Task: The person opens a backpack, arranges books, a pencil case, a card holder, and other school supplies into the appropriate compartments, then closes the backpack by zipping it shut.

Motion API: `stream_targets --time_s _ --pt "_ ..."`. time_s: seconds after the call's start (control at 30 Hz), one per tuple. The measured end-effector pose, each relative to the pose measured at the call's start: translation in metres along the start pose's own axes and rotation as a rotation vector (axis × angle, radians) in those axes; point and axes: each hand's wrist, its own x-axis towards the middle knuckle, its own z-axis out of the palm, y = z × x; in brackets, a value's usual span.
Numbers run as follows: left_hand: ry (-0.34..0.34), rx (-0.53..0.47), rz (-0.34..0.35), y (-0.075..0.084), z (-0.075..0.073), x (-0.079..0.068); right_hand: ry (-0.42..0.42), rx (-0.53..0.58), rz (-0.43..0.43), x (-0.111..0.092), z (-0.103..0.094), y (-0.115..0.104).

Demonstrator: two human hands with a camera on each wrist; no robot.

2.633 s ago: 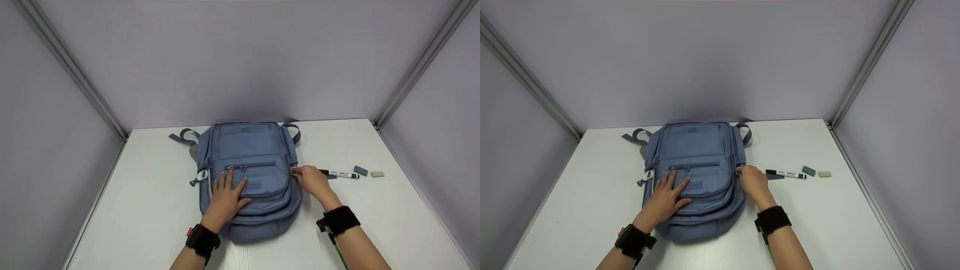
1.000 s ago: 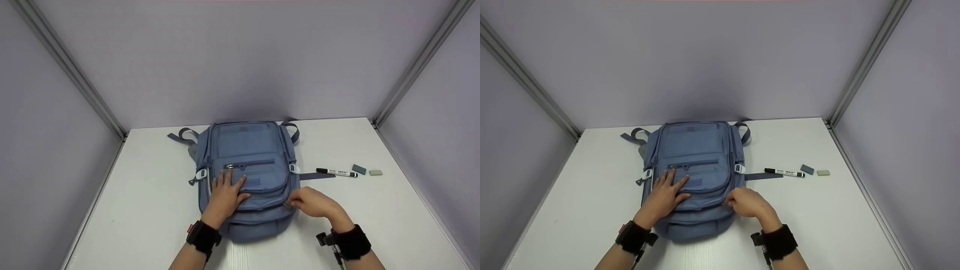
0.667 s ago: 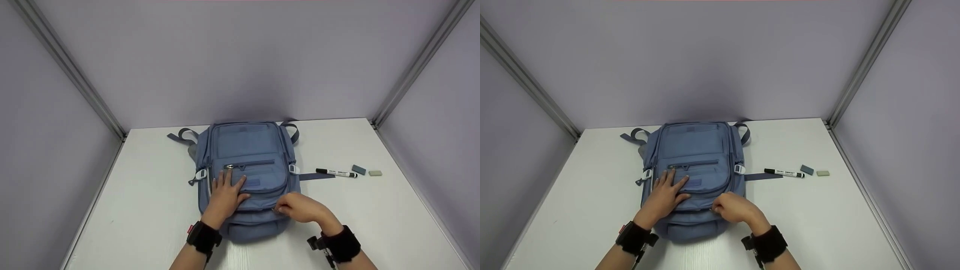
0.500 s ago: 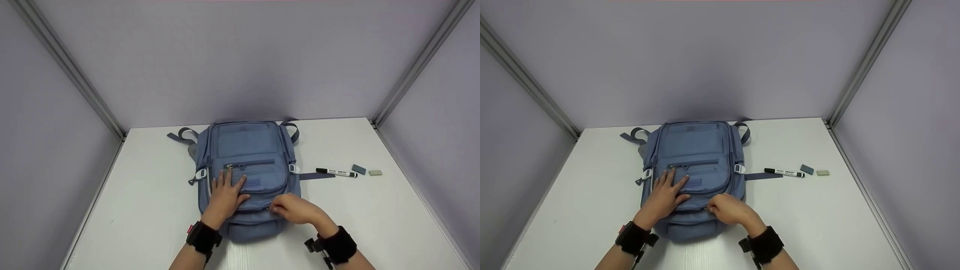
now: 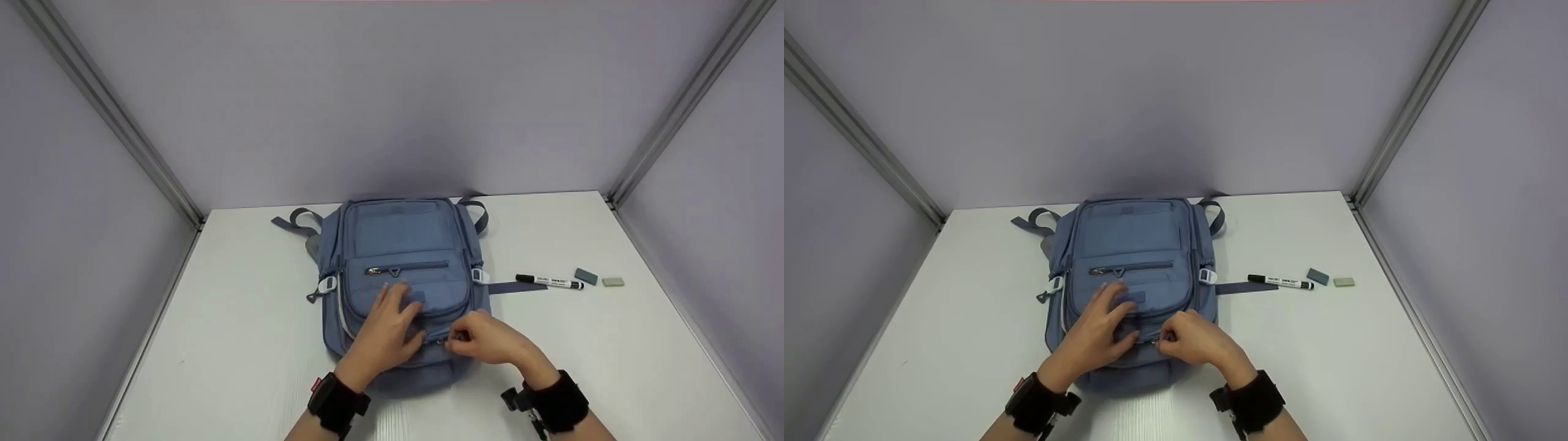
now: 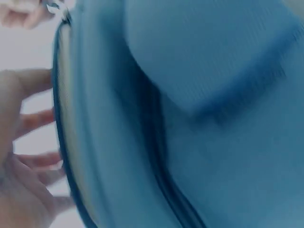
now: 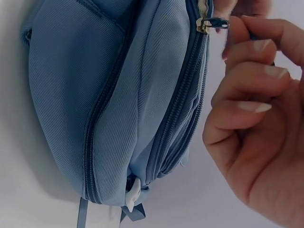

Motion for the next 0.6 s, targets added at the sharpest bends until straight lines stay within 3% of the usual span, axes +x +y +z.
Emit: stream_targets --time_s 0.07,0.2,0.33,0.5,0.6 --pt "0.024 0.018 0.063 0.011 0.001 0.001 0.014 0.016 0.008 0.0 0.0 -0.001" --pt "0.014 0.112 0.091 0.031 0.006 0.004 0.061 0.025 0.007 0.001 0.0 -0.006" --pt "0.029 0.144 0.082 0.042 0.015 0.008 0.108 0.011 -0.031 0.002 0.003 -0.009" --pt "0.03 0.102 0.051 0.044 0.019 0.007 0.117 0.035 -0.084 0.0 0.007 -0.007" --pt "-0.004 0.045 0.021 0.041 0.017 0.004 0.15 -0.057 -0.082 -0.003 0.01 -0.001"
